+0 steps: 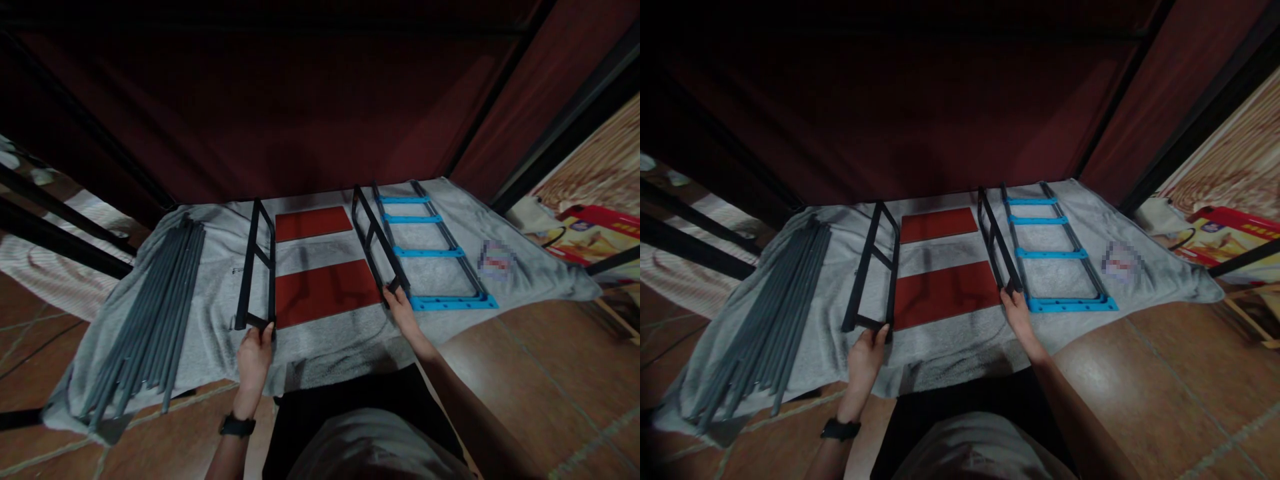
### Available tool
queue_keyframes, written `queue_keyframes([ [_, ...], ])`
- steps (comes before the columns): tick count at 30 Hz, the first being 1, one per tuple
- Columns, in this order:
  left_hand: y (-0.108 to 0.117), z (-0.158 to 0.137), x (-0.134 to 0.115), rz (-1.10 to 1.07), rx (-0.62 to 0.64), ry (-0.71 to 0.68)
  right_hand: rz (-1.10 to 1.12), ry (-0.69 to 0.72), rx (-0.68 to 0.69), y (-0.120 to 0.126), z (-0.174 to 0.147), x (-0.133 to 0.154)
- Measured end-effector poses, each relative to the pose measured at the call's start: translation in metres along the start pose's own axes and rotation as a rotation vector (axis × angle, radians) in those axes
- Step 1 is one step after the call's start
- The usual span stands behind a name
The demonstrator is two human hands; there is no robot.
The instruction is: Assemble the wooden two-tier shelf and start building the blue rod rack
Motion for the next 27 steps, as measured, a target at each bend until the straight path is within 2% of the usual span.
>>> queue_keyframes([
  [4, 0.003, 0.0, -0.003, -0.039, 0.043, 0.006, 0.054, -0.079, 0.016, 0.0, 0.0, -0.018],
  [8, 0.005, 0.001, -0.003, -0.082, 0.048, 0.004, 0.033, -0.054, -0.017, 0.005, 0.0, -0.029],
  [14, 0.004, 0.001, -0.002, -0.067, 0.049, 0.019, -0.211, 0.058, -0.047, 0.013, 0.0, -0.018],
  [21, 0.004, 0.002, 0.003, -0.129, 0.079, 0.035, -0.372, 0.069, -0.052, 0.011, 0.003, -0.017],
  [27, 0.003, 0.0, 0.001, -0.095, 0.07, 0.06, -0.441, 0.061, -0.032, 0.01, 0.008, -0.017],
])
Point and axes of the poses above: each hand's wrist, its own z-axis towards the middle knuckle, its own y-axis out of the back of the hand, x = y × z, the point moved 4 cm from there along z, towards the middle knuckle, and after that the axes turned 15 degrees about -z, right-handed, at the moved point
